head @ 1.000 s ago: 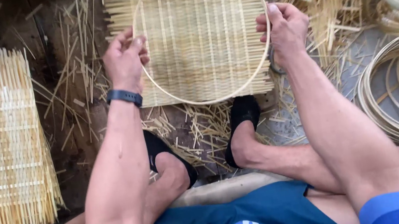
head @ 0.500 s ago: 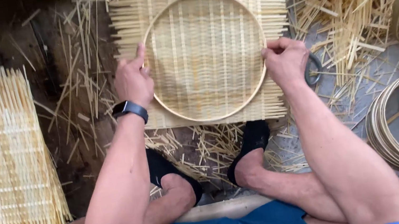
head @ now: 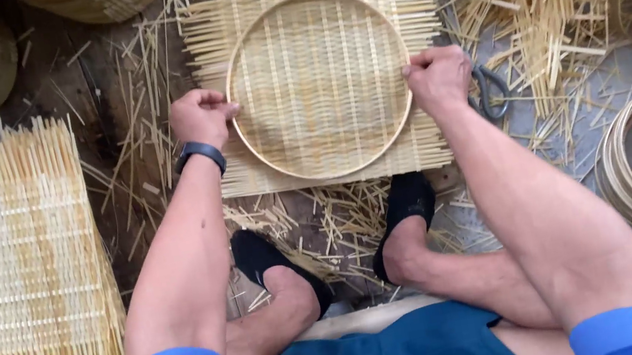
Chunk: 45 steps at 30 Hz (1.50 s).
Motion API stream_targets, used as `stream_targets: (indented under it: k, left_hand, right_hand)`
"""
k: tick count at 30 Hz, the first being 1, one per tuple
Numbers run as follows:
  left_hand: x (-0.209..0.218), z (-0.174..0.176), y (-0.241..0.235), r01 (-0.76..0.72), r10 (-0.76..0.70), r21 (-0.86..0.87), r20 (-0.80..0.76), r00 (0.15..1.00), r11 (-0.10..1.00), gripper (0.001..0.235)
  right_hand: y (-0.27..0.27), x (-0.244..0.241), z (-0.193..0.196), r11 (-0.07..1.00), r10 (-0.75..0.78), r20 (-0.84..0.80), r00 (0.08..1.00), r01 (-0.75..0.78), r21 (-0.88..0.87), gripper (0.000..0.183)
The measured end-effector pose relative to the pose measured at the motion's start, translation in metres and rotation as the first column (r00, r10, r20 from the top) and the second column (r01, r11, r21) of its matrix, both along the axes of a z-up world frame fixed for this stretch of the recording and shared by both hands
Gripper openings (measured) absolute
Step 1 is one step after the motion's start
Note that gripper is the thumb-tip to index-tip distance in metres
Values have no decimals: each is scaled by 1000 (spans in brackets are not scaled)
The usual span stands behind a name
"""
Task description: The person sits on the floor of a bamboo workshop and assembles round woven bamboo sieves. They lay a woven bamboo mat over a round wooden form, cut off the excess protruding strips with scissors, bend a thin bamboo rim hoop around the edge, press the rim down over the trimmed mat, and set the finished sieve aside with stacks of completed ones.
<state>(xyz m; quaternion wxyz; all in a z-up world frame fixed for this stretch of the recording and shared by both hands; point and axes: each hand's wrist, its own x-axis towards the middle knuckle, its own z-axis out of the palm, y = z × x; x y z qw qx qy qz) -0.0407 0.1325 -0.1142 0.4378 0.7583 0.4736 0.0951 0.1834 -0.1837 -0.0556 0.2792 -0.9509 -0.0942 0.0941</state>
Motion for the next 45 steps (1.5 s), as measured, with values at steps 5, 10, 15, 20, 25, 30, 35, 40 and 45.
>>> stream_targets:
  k: [5, 10, 15, 20, 25, 30, 35, 40, 45]
  left_hand:
    - [-4, -1, -5, 22, -25, 52, 58, 998, 998, 19]
    - [0, 9, 1, -24, 39, -225, 66, 997, 974, 16]
    - [4, 15, 2, -106, 115, -424, -4, 993, 900, 16]
    - [1, -1, -2, -75, 118, -344, 103, 988, 936, 16]
    - [-4, -3, -4, -67, 111, -314, 124, 986, 947, 14]
    - [-4, -13, 12, -73, 147, -483, 118, 982, 873, 15]
    - [24, 44, 26, 235, -278, -167, -317, 907, 958, 25]
    - [113, 40, 5, 473, -608, 610, 19, 794, 636, 40]
    - [157, -4, -4, 539, -604, 323, 147, 783, 778, 40]
  right_hand:
    - [-5, 3, -1, 999, -42, -80, 996, 44, 27, 20]
    - [-1, -6, 12, 987, -101, -179, 979, 121, 102, 18]
    - [-8, -3, 7, 989, -36, -192, 981, 62, 133, 17]
    - [-10, 5, 4, 984, -93, -320, 943, 135, 114, 21]
    - [-13, 7, 2, 947, -49, -403, 914, 170, 272, 19]
    - [-17, 21, -6, 989, 10, -261, 965, 29, 146, 21]
    - [-4, 18, 5, 988, 144, -211, 967, -152, -25, 31]
    - [56, -121, 42, 579, 810, 101, 577, -762, -289, 92]
    - [55, -154, -7, 389, 919, 167, 356, -757, -525, 97]
